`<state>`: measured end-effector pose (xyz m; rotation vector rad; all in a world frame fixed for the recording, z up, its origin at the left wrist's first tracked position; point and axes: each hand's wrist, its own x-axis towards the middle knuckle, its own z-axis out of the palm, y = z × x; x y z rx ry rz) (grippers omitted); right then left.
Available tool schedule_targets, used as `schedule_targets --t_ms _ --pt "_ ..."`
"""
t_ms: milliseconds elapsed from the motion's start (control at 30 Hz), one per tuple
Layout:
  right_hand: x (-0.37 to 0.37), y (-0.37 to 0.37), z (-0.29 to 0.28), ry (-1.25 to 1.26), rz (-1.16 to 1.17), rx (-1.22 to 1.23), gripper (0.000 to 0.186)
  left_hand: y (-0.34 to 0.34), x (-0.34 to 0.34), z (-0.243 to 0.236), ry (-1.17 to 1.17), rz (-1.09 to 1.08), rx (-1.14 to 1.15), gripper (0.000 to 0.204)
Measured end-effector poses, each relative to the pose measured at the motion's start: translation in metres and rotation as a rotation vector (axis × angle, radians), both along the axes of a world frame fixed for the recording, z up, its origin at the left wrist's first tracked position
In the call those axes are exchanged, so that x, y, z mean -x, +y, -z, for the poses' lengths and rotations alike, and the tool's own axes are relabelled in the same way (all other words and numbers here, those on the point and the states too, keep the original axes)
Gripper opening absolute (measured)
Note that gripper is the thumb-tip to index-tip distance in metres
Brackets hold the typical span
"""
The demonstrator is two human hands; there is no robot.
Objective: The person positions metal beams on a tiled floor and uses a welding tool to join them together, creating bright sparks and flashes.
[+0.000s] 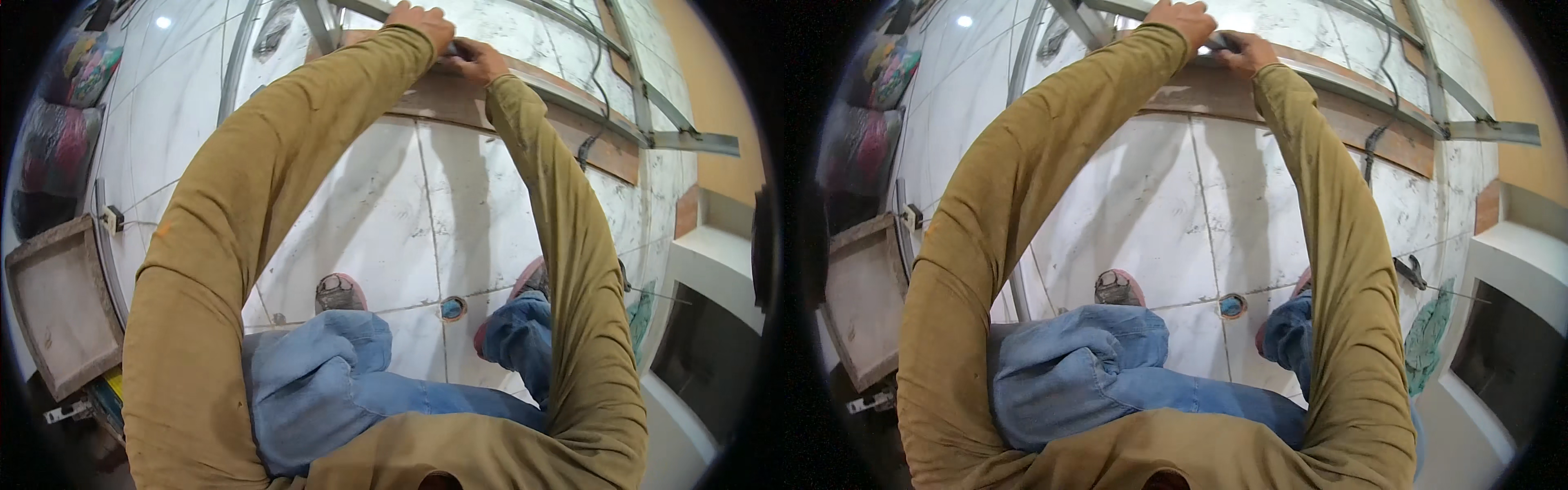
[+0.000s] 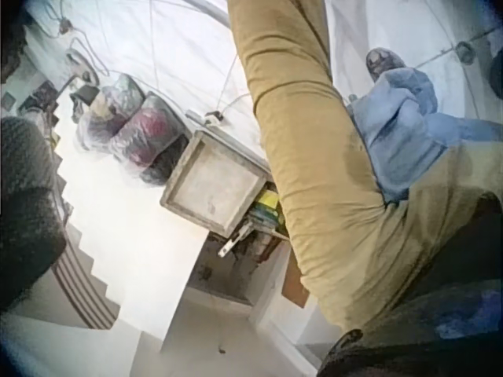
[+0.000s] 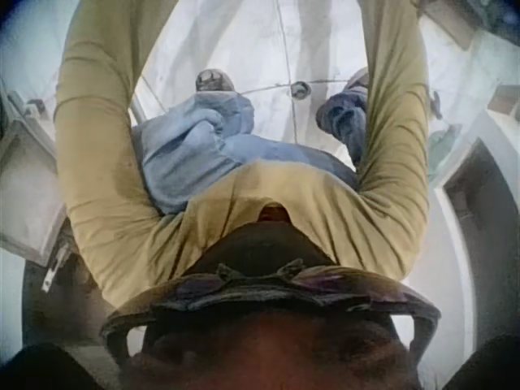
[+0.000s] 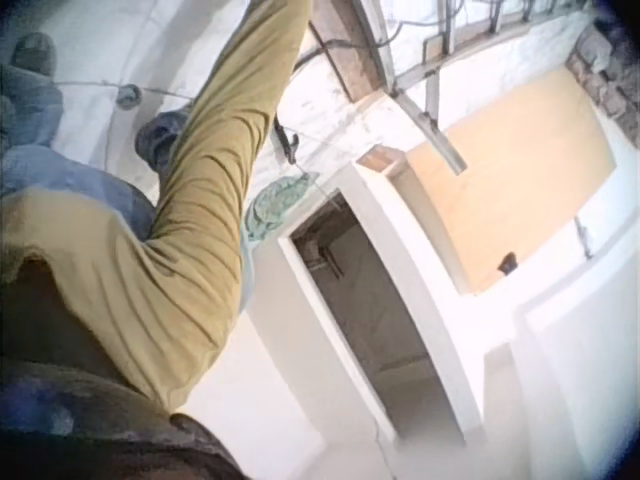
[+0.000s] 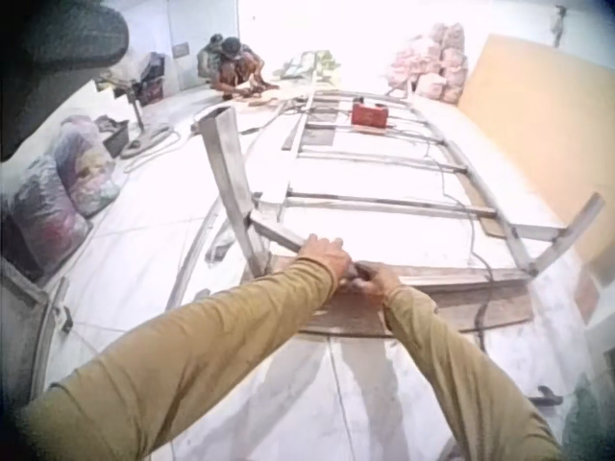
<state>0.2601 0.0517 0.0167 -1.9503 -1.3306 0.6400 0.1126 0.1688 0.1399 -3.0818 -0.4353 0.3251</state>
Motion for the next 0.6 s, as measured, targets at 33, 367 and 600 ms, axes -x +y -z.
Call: schedule_targets --t_ms 33,367,600 --pt "-0.010 -0.006 0.011 0.073 0.030 -0.056 0.057 -0.002 -0.003 -0.001 -0.036 0.022 -0.008 0.032" --pt "0.004 -0.006 0.029 -0.090 0.201 -0.065 0.039 -0.007 0.073 0.059 -0.642 -0.023 0.380 0.024" --pt "0.010 0.016 0.040 -0.015 0.132 -0.172 0.044 0.066 0.042 0.093 -0.922 -0.457 1.259 0.045"
